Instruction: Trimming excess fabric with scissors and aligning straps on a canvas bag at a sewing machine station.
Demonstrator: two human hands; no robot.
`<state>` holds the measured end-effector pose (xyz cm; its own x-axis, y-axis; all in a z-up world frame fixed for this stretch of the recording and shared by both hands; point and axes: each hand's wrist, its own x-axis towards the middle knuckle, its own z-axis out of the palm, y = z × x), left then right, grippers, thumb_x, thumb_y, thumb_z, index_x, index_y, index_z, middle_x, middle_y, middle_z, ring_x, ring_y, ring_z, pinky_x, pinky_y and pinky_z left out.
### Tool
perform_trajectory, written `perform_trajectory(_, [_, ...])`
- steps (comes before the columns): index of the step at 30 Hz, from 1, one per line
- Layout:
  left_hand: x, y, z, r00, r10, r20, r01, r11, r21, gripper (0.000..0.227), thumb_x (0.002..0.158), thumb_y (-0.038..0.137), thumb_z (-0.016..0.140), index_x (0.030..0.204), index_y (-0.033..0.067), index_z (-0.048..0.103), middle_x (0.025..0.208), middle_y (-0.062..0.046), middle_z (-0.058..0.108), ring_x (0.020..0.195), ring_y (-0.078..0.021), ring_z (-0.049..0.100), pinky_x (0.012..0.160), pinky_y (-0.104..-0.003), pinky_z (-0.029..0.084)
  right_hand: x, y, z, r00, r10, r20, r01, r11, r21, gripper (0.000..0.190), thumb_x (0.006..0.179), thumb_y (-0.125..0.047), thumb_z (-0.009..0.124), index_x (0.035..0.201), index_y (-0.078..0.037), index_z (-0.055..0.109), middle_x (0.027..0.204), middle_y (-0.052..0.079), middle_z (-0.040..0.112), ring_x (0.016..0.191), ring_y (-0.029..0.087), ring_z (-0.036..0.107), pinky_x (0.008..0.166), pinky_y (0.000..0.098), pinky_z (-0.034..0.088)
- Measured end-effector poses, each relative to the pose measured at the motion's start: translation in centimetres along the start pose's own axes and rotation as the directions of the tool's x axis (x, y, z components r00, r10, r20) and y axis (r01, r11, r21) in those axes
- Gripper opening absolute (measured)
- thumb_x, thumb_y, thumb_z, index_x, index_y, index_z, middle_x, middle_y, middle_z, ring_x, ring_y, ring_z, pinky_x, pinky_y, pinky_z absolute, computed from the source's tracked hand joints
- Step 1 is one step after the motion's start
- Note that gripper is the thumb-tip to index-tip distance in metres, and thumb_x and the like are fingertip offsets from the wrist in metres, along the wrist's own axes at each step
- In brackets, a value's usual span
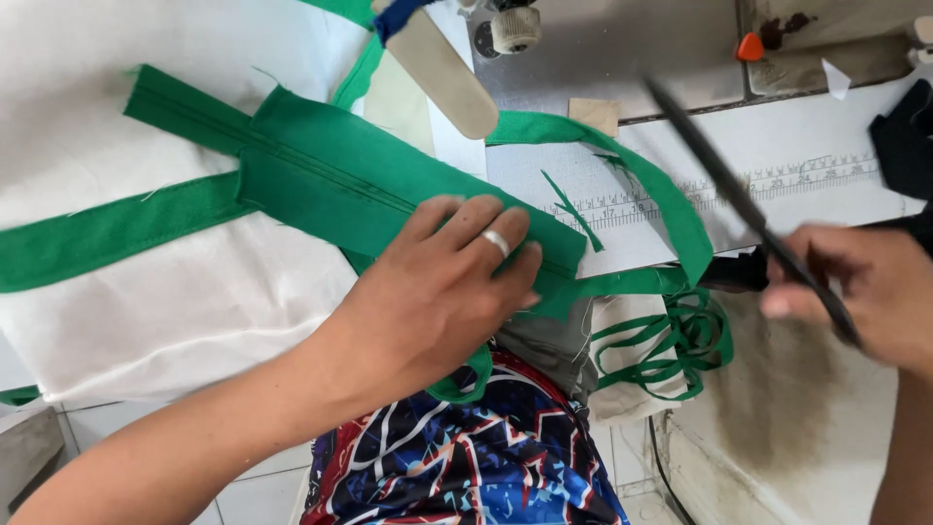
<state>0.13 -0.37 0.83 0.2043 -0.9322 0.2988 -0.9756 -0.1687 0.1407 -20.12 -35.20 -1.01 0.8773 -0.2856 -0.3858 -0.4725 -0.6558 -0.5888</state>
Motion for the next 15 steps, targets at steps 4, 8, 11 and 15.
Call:
perform_trajectory(4, [0.6, -0.5, 0.9, 0.999, -0.031, -0.039, 0.034, 0.994, 0.101, 0.030, 0.092, 0.010, 0.050, 0.121, 0.0043, 0.056, 0.120, -0.016, 0.055, 0.114, -0.0302, 0.053, 0.103, -0.043, 0.041, 3.0, -5.1, 0.3, 0.978, 0.036, -0.206, -0.103, 0.939, -0.328, 0.048, 0.076, -0.037, 0.083, 0.068, -0.003, 0.050, 0.061, 0.005, 0.036, 0.063, 0.017, 0.028, 0.054, 0.0304, 0.021])
perform_trajectory(8, [0.3, -1.0, 1.9, 0.981, -0.188, 0.048, 0.165, 0.937, 0.308, 0.066, 0.079, 0.057, 0.066, 0.123, 0.0098, 0.050, 0.106, -0.004, 0.055, 0.094, -0.0226, 0.051, 0.095, -0.043, 0.033, 4.8, -5.5, -0.1, 0.964, -0.182, -0.195, 0.031, 0.802, -0.596, 0.044, 0.081, -0.033, 0.085, 0.105, -0.003, 0.064, 0.075, 0.004, 0.054, 0.071, 0.017, 0.049, 0.063, 0.0314, 0.039])
perform_trajectory(11, [0.1, -1.3, 2.3, 0.988, -0.156, 0.005, 0.154, 0.979, 0.137, 0.022, 0.075, 0.024, 0.061, 0.090, 0.0142, 0.049, 0.077, -0.002, 0.051, 0.075, -0.0243, 0.048, 0.073, -0.041, 0.029, 3.9, -6.9, -0.3, 0.935, -0.318, -0.156, 0.114, 0.686, -0.718, 0.047, 0.085, -0.031, 0.080, 0.122, -0.004, 0.069, 0.096, 0.007, 0.069, 0.091, 0.022, 0.063, 0.078, 0.0334, 0.050])
perform_trajectory(15, [0.4, -0.8, 1.5, 0.985, -0.163, 0.048, 0.169, 0.970, -0.177, 0.020, 0.073, -0.003, 0.054, 0.063, 0.0142, 0.049, 0.057, -0.003, 0.051, 0.054, -0.0324, 0.048, 0.052, -0.044, 0.027, 0.4, -13.9, 1.2, 0.935, -0.307, -0.177, 0.255, 0.930, -0.264, 0.049, 0.077, -0.027, 0.070, 0.121, -0.006, 0.062, 0.117, 0.014, 0.065, 0.105, 0.024, 0.063, 0.081, 0.0333, 0.051])
